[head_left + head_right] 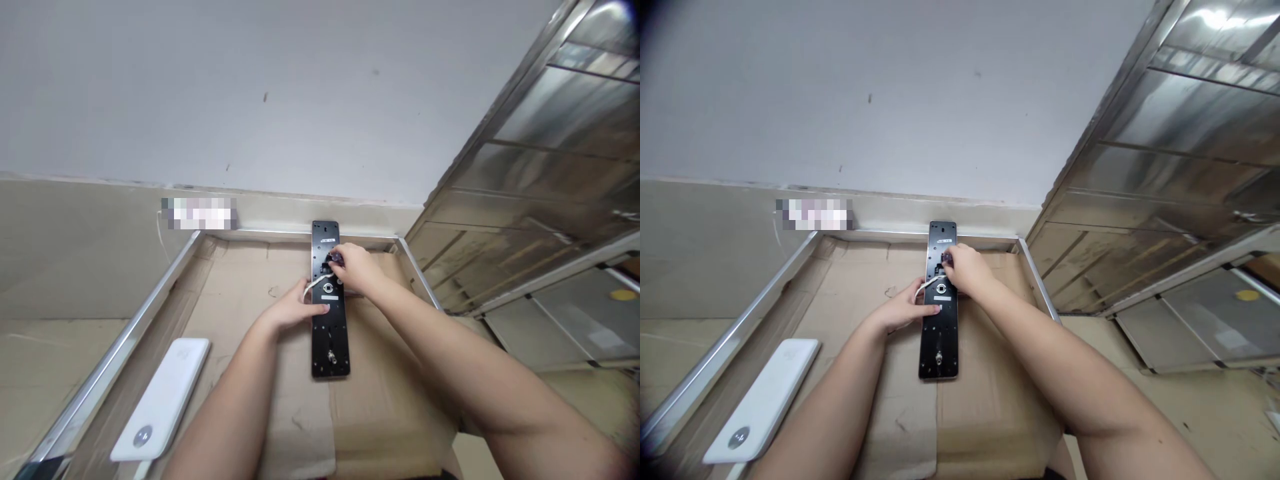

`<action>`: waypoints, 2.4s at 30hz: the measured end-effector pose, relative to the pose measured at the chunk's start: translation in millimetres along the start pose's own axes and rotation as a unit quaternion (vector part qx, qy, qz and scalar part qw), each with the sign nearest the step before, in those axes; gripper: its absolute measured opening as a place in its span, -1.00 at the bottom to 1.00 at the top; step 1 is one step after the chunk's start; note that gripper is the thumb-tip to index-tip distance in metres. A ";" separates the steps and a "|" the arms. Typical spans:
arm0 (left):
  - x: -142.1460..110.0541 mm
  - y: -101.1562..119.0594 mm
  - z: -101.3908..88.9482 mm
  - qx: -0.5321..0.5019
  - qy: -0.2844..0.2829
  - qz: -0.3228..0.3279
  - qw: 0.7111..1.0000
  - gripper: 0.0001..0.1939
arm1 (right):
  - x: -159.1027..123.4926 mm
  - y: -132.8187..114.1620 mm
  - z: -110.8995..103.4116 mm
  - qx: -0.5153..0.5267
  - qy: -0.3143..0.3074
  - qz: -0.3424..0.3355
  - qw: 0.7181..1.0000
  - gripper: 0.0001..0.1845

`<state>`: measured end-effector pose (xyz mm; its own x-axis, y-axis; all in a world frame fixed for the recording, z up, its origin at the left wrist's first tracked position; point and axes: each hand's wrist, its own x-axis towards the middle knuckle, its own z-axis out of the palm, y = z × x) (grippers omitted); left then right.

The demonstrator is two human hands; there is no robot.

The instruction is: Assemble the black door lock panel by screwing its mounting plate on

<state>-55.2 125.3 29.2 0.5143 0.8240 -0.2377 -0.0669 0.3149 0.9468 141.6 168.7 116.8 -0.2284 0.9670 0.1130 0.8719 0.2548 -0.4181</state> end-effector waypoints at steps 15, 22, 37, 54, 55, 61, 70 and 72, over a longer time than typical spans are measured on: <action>-4.8 -6.3 22.7 0.039 0.046 0.015 0.998 -0.25 | -35.4 18.2 24.8 0.350 -0.131 0.184 0.909 -0.84; -33.6 -10.2 38.9 0.110 0.025 -0.007 0.994 -0.31 | -71.5 17.5 16.6 0.394 -0.174 0.230 0.873 -0.85; -77.3 -27.1 58.9 0.058 -0.020 0.038 0.997 -0.23 | -111.0 16.8 14.9 0.411 -0.218 0.218 0.858 -0.75; 42.7 -12.8 41.4 -0.404 -0.090 0.017 0.910 -0.21 | -105.2 22.9 6.1 0.401 -0.299 0.212 0.840 -0.62; 40.3 -15.8 44.5 -0.420 -0.104 0.018 0.902 -0.17 | -104.7 23.2 5.8 0.406 -0.299 0.211 0.838 -0.59; 23.4 -26.8 63.0 -0.465 -0.096 -0.007 0.880 -0.07 | -104.4 22.7 7.8 0.475 -0.295 0.197 0.805 -0.57; 0.5 -9.8 80.2 -0.433 0.143 0.115 0.883 -0.61 | -104.7 29.6 15.2 0.483 -0.292 0.177 0.806 -0.54; -5.8 -13.8 84.4 -0.413 0.171 0.140 0.883 -0.65 | -104.7 29.5 14.8 0.487 -0.292 0.173 0.804 -0.56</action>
<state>14.9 76.5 35.9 0.0996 0.9737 -0.2049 -0.8247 0.1960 0.5305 184.9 75.0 79.3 -0.4575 0.7443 -0.4865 0.2386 -0.4243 -0.8735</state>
